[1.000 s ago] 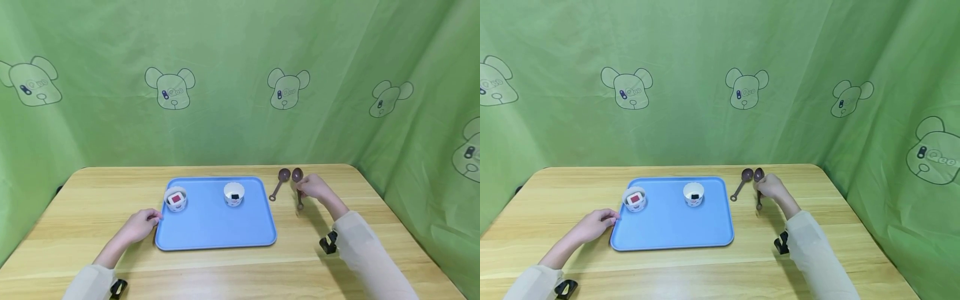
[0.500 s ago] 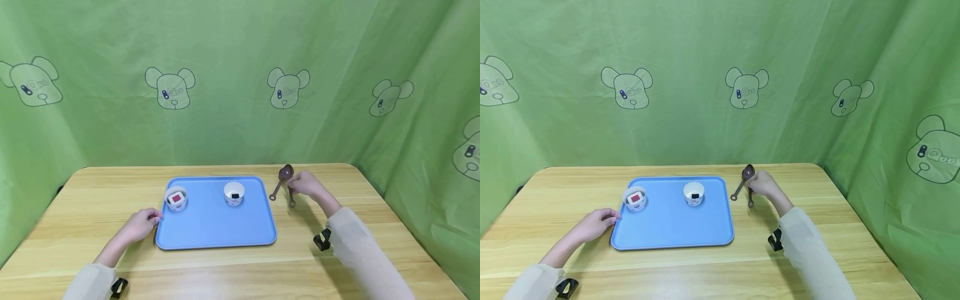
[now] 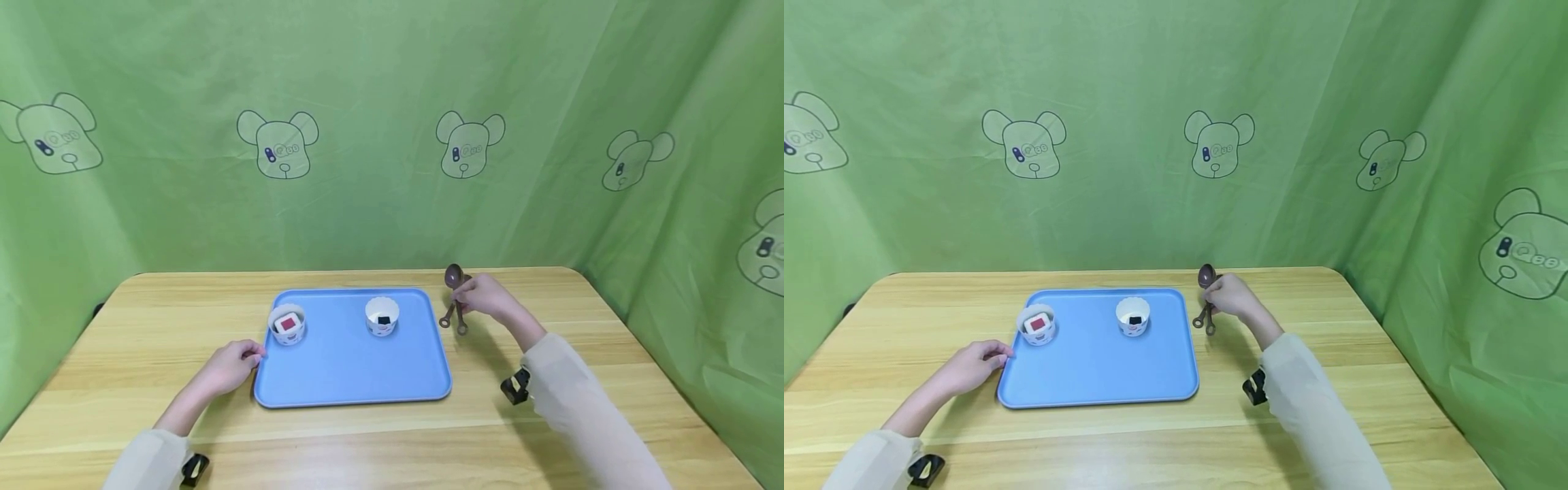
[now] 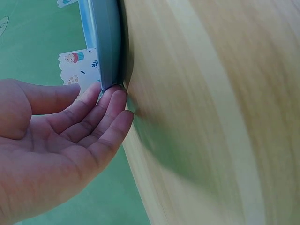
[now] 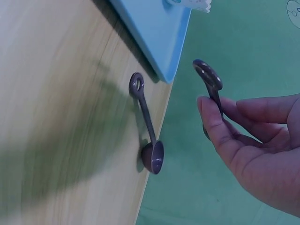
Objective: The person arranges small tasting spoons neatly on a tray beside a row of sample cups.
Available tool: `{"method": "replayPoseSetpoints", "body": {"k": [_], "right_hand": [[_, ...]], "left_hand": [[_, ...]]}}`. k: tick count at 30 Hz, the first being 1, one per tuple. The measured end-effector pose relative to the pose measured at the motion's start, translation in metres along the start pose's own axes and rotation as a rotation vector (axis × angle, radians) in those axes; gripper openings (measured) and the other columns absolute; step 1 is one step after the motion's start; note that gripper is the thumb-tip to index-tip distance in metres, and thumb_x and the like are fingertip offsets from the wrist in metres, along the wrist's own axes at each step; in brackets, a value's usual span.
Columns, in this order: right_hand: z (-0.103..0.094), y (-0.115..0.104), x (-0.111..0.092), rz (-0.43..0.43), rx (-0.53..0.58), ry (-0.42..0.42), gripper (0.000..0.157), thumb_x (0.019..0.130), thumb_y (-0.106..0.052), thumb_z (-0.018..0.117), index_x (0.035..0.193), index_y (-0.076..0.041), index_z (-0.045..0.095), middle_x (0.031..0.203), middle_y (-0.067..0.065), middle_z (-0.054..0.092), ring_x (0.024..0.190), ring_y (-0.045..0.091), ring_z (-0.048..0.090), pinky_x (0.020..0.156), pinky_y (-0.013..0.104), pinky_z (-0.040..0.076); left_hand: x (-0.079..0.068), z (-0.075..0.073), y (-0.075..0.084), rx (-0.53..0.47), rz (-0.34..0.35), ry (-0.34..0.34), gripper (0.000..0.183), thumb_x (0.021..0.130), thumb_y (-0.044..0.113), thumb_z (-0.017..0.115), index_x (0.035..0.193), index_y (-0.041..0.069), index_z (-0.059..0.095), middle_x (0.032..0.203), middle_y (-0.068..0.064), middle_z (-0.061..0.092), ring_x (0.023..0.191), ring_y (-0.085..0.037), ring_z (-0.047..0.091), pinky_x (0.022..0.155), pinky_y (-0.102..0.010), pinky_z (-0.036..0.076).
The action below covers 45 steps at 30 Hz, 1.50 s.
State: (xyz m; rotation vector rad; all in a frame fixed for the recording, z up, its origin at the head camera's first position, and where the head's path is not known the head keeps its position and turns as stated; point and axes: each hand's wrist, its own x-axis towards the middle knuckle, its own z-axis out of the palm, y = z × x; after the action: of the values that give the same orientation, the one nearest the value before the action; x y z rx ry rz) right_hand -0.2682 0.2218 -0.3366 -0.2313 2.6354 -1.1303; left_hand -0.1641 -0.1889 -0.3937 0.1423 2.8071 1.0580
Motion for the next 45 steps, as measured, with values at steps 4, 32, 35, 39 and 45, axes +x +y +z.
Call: {"method": "replayPoseSetpoints", "body": {"k": [4, 32, 35, 39, 45], "right_hand": [[0.002, -0.006, 0.001, -0.018, 0.020, -0.007, 0.028, 0.087, 0.005, 0.044, 0.107, 0.020, 0.054, 0.110, 0.033, 0.054, 0.082, 0.032, 0.064, 0.078, 0.034, 0.051], [0.022, -0.036, 0.005, -0.005, 0.032, -0.029, 0.025, 0.089, 0.002, 0.046, 0.108, 0.012, 0.060, 0.106, 0.026, 0.060, 0.079, 0.027, 0.065, 0.081, 0.040, 0.050], [0.024, -0.039, 0.005, -0.008, 0.046, -0.038, 0.025, 0.089, 0.003, 0.046, 0.108, 0.012, 0.060, 0.107, 0.027, 0.060, 0.079, 0.027, 0.065, 0.079, 0.037, 0.050], [0.027, -0.045, 0.006, -0.021, 0.061, -0.054, 0.024, 0.089, 0.003, 0.047, 0.107, 0.012, 0.060, 0.107, 0.028, 0.059, 0.079, 0.027, 0.064, 0.078, 0.035, 0.051], [0.032, -0.053, 0.007, -0.039, 0.072, -0.080, 0.023, 0.089, 0.003, 0.047, 0.105, 0.012, 0.061, 0.106, 0.026, 0.060, 0.080, 0.027, 0.064, 0.081, 0.039, 0.050]], "left_hand": [[0.000, 0.000, 0.001, 0.005, -0.002, -0.002, 0.019, 0.089, 0.001, 0.047, 0.099, -0.007, 0.061, 0.100, -0.021, 0.061, 0.092, -0.031, 0.055, 0.081, -0.047, 0.044], [0.000, 0.000, 0.002, 0.016, 0.016, 0.005, 0.019, 0.088, 0.000, 0.047, 0.099, -0.008, 0.061, 0.099, -0.021, 0.061, 0.092, -0.032, 0.056, 0.082, -0.048, 0.044], [0.000, 0.001, 0.002, 0.018, 0.013, 0.005, 0.019, 0.088, 0.000, 0.047, 0.098, -0.007, 0.061, 0.099, -0.021, 0.061, 0.090, -0.031, 0.055, 0.081, -0.048, 0.044], [0.000, 0.001, 0.002, 0.020, 0.005, 0.002, 0.018, 0.089, 0.001, 0.047, 0.098, -0.007, 0.060, 0.097, -0.019, 0.061, 0.085, -0.028, 0.054, 0.078, -0.046, 0.045], [0.000, 0.003, 0.001, 0.026, -0.001, 0.001, 0.018, 0.089, 0.001, 0.046, 0.098, -0.007, 0.060, 0.096, -0.019, 0.061, 0.084, -0.026, 0.054, 0.077, -0.045, 0.045]]}}
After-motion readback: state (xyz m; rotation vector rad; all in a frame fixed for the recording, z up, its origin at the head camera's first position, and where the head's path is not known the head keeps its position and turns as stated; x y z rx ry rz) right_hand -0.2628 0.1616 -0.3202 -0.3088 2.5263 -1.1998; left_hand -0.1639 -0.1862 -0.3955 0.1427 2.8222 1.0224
